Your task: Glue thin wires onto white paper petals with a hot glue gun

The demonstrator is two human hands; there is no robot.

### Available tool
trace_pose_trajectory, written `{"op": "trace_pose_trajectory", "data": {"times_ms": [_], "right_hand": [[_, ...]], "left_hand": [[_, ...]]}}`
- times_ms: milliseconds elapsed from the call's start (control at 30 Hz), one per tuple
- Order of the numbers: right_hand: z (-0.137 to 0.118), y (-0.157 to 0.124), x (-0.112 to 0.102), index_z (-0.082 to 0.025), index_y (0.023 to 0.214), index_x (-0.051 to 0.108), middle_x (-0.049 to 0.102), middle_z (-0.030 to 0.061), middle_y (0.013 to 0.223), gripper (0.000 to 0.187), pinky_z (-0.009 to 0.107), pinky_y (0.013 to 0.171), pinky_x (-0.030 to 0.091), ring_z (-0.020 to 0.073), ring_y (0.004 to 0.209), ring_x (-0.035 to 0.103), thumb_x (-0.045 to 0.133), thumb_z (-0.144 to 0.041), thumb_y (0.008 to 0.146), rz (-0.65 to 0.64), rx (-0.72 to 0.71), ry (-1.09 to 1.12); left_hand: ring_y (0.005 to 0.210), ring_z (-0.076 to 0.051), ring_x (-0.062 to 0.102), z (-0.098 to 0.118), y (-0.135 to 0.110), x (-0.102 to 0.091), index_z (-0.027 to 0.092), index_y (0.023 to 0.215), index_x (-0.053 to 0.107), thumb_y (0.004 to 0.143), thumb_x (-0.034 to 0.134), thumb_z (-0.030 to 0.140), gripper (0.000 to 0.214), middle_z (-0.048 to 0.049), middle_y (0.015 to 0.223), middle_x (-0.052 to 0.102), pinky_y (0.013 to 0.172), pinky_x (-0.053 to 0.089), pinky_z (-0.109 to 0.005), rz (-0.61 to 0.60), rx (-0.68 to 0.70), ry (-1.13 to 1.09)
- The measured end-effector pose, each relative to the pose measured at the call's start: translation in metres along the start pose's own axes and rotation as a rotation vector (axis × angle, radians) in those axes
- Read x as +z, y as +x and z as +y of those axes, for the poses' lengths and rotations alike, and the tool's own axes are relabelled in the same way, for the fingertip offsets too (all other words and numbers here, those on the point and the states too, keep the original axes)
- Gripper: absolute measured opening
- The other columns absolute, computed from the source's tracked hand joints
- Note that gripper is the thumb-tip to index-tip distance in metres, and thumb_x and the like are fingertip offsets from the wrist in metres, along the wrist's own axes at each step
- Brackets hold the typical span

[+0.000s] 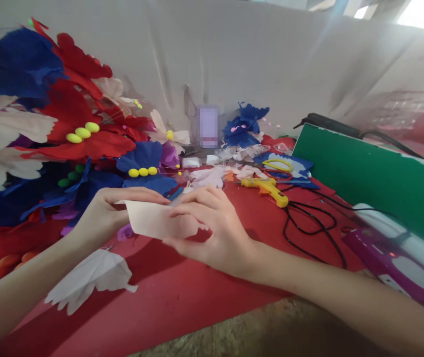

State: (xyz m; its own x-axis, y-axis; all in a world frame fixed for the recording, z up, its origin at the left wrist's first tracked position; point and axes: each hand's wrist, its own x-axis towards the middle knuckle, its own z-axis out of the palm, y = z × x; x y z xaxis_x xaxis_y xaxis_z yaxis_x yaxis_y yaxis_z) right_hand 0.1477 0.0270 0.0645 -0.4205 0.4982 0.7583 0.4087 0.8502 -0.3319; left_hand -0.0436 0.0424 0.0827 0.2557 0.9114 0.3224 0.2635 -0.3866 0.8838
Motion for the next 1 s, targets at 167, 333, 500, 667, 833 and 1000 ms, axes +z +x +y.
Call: {"op": "trace_pose_trajectory", "data": {"times_ms": [167, 333, 500, 667, 833, 1000], "right_hand": [[-0.005, -0.004, 0.006, -0.017, 0.090, 0.061, 0.061, 0.0059, 0.086, 0.018, 0.032, 0.069, 0.044, 0.0162, 0.080, 0.052, 0.061, -0.026, 0.074, 0.051, -0.067, -0.126], [-0.003, -0.003, 0.006, -0.018, 0.078, 0.061, 0.063, 0.0027, 0.078, 0.009, 0.030, 0.068, 0.043, 0.0133, 0.073, 0.052, 0.053, -0.014, 0.078, 0.033, 0.000, -0.039], [-0.003, 0.003, -0.002, -0.018, 0.073, 0.056, 0.061, 0.0003, 0.075, 0.006, 0.028, 0.070, 0.043, 0.0116, 0.073, 0.054, 0.053, -0.015, 0.077, -0.020, 0.138, 0.122], [-0.002, 0.009, -0.015, -0.018, 0.074, 0.051, 0.058, 0.0005, 0.074, 0.006, 0.023, 0.065, 0.043, 0.0099, 0.070, 0.053, 0.047, -0.015, 0.077, -0.141, 0.242, 0.259], [0.005, -0.001, -0.008, -0.016, 0.076, 0.051, 0.058, 0.0031, 0.078, 0.007, 0.022, 0.065, 0.043, 0.0103, 0.073, 0.053, 0.046, -0.012, 0.075, -0.454, 0.192, 0.264], [0.012, -0.017, 0.012, -0.015, 0.074, 0.052, 0.057, 0.0040, 0.073, 0.007, 0.025, 0.067, 0.041, 0.0120, 0.071, 0.050, 0.046, -0.013, 0.076, -0.674, 0.171, 0.128]], "left_hand": [[0.071, -0.015, 0.063, 0.002, 0.000, 0.001, 0.025, 0.060, 0.071, 0.060, 0.061, 0.017, 0.013, 0.0010, 0.073, 0.072, 0.066, 0.046, -0.021, 0.010, -0.009, -0.030], [0.070, -0.016, 0.063, 0.000, 0.000, 0.001, 0.024, 0.061, 0.071, 0.061, 0.062, 0.018, 0.011, 0.0001, 0.074, 0.072, 0.065, 0.047, -0.022, -0.003, 0.009, -0.021], [0.074, -0.017, 0.064, 0.002, 0.000, 0.000, 0.025, 0.063, 0.072, 0.063, 0.061, 0.017, 0.014, -0.0009, 0.077, 0.072, 0.069, 0.048, -0.023, 0.001, 0.032, 0.028], [0.074, -0.017, 0.066, -0.007, -0.011, -0.003, 0.026, 0.069, 0.073, 0.068, 0.061, 0.018, 0.014, -0.0011, 0.087, 0.072, 0.066, 0.051, -0.024, -0.064, 0.104, 0.053], [0.097, -0.020, 0.062, -0.043, -0.029, -0.013, 0.025, 0.086, 0.072, 0.080, 0.050, 0.014, 0.025, -0.0048, 0.111, 0.065, 0.081, 0.050, -0.032, -0.271, 0.319, 0.250], [0.108, -0.016, 0.053, -0.053, -0.032, -0.022, 0.022, 0.097, 0.066, 0.071, 0.027, -0.010, 0.057, -0.0035, 0.108, 0.066, 0.090, 0.044, -0.034, -0.385, 0.506, 0.714]]}}
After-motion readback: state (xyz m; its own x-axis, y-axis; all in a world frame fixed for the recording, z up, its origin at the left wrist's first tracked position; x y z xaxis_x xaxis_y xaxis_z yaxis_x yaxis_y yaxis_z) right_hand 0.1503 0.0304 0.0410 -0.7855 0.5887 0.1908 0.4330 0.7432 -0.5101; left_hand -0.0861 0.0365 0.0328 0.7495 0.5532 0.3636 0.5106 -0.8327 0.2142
